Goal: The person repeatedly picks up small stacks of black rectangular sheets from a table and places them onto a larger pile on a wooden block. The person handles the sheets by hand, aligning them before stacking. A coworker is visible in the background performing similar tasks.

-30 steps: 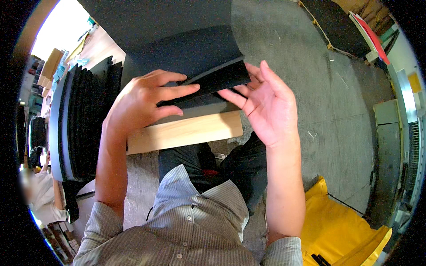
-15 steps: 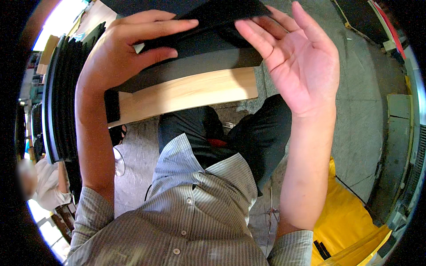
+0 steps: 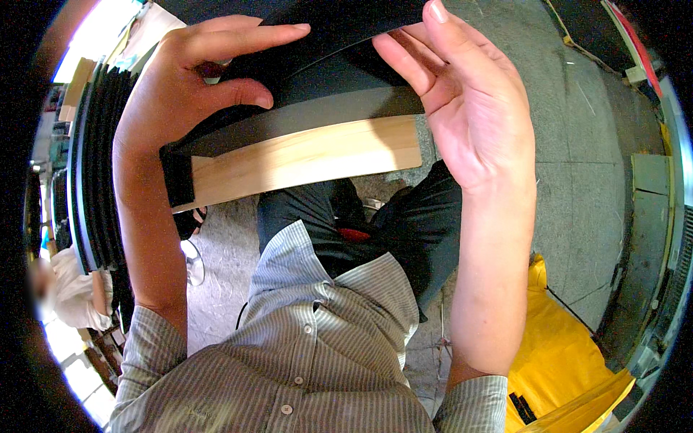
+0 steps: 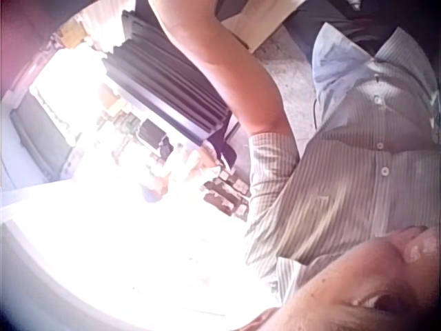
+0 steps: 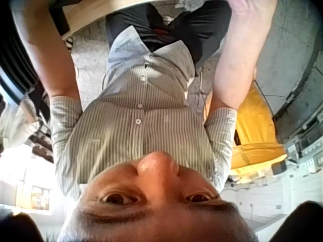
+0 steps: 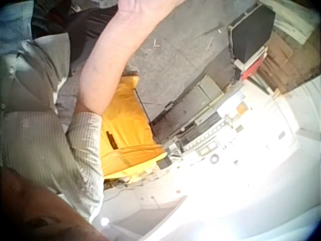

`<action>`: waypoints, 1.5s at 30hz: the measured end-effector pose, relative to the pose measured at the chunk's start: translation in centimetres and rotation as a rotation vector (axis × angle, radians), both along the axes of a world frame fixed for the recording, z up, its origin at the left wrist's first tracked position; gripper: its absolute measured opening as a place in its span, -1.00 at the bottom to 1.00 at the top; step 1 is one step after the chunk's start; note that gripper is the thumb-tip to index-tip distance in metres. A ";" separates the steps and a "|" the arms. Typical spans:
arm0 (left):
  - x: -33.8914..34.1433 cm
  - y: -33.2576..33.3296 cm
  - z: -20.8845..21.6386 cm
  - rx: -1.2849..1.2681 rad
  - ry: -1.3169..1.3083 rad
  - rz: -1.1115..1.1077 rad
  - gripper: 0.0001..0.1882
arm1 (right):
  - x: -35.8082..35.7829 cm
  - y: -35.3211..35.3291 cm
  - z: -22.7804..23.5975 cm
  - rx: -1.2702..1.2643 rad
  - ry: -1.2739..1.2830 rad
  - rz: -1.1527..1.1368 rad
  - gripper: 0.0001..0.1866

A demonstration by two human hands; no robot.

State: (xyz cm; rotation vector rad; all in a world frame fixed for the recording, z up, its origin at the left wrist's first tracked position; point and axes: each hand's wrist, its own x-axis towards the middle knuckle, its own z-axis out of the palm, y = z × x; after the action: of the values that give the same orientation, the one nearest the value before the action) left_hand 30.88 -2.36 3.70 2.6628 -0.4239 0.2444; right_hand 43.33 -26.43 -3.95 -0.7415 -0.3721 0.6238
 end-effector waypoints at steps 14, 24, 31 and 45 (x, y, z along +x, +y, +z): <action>-0.1 0.3 -0.1 -0.039 0.041 0.002 -0.37 | 0.3 -0.3 -0.1 0.026 0.046 0.048 -0.78; -0.9 -1.9 -1.8 0.024 -0.275 0.055 -0.39 | -1.8 2.6 3.3 -0.136 -0.012 -0.185 -0.58; -1.7 -1.7 -2.5 0.321 -0.176 0.045 -0.53 | 0.1 -0.6 0.8 0.163 0.161 0.116 -0.65; -1.2 -1.1 -2.3 0.280 -0.112 0.050 -0.43 | -0.9 -2.0 2.3 0.024 0.104 -0.069 -0.41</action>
State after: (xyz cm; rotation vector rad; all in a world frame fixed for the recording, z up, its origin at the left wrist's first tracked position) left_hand 29.66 -3.42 1.44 2.9460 -0.4558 0.3759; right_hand 42.39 -28.40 -1.70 -0.6930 -0.2572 0.5891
